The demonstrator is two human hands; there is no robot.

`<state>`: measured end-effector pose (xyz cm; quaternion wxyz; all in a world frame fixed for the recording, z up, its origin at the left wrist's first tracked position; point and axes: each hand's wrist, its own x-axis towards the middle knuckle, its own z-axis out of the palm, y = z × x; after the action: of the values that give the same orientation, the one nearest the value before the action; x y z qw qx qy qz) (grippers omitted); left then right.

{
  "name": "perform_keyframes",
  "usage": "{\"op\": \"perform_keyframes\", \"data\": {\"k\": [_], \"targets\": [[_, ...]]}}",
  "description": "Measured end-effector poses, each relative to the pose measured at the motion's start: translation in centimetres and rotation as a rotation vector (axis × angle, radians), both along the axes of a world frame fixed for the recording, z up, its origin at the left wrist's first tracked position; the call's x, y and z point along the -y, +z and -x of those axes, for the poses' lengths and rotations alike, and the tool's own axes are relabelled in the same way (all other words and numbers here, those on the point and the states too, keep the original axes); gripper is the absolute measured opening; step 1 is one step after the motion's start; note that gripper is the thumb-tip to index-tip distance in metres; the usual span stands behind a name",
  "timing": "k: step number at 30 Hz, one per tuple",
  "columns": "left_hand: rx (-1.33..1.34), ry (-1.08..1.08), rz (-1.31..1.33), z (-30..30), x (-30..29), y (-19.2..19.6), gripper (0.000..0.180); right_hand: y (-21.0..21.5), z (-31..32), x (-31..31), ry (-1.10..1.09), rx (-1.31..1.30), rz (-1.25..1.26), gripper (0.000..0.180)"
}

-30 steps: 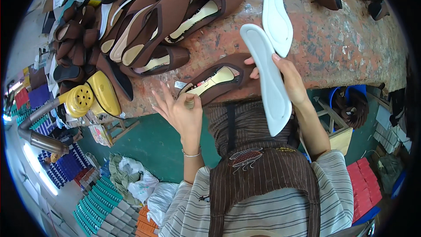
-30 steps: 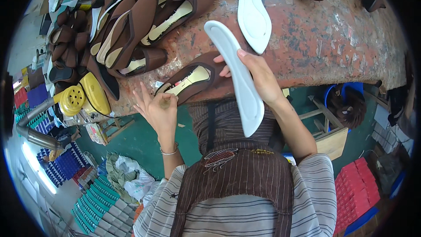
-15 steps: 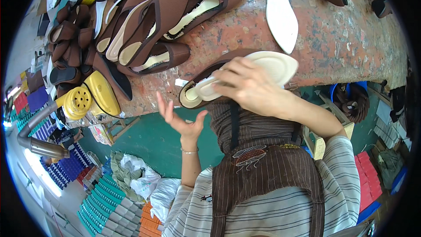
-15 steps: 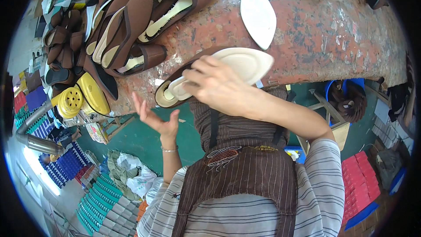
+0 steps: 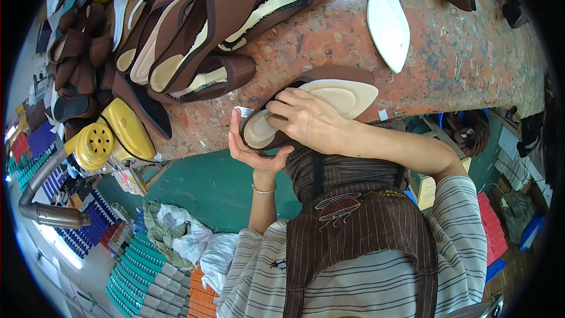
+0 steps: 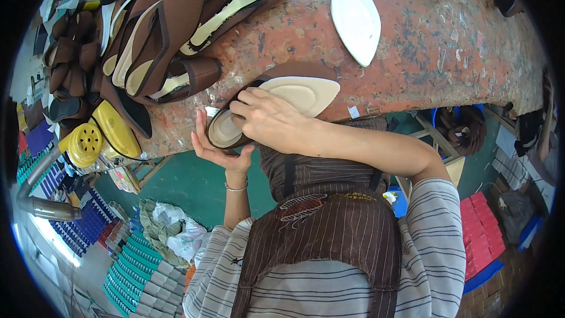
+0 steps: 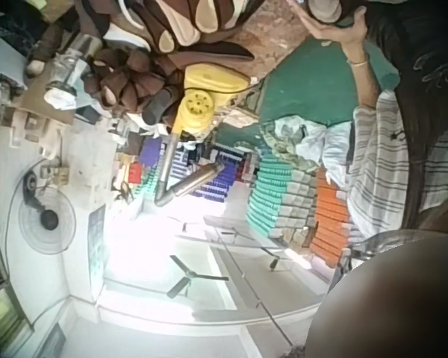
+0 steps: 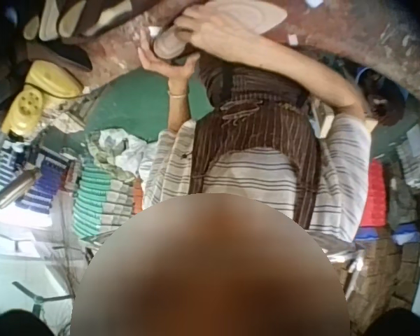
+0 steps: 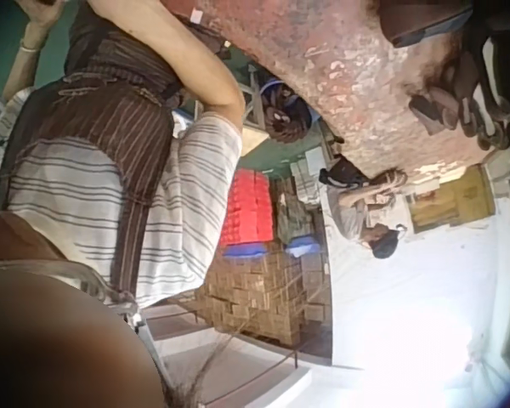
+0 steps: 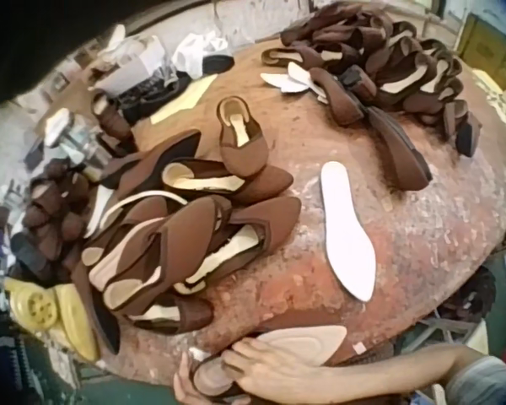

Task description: Inserting and pressing white insoles into brown pointed-toe shoes at a factory workbench.

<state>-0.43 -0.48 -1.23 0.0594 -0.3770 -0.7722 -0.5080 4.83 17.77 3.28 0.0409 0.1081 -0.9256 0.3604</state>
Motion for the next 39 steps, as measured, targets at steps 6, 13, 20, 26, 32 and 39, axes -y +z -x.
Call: {"op": "perform_keyframes", "data": {"k": [6,13,20,26,32,39], "targets": [[0.186,-0.088,-0.004,0.6,0.2,0.3,0.107,-2.6,0.3,0.6,0.274,-0.205,0.065,0.045],[0.144,-0.055,0.027,1.0,0.0,0.3,0.039,-1.4,0.8,1.4,0.264,0.039,-0.01,0.043],[0.12,-0.034,-0.042,0.8,-0.2,0.4,0.023,1.4,-2.5,0.2,-0.066,0.051,-0.405,0.039],[0.196,0.019,0.216,-5.4,-3.0,2.1,0.056,2.6,-1.3,-3.1,-0.64,-0.231,-0.225,0.028],[0.245,0.025,0.14,-8.4,-7.0,2.2,0.092,4.7,-0.5,-6.4,-0.684,0.065,0.372,0.022],[0.06,0.097,0.163,-9.5,-8.0,-1.9,0.111,1.4,-7.7,0.0,-0.573,-0.083,-0.098,0.016]]}}
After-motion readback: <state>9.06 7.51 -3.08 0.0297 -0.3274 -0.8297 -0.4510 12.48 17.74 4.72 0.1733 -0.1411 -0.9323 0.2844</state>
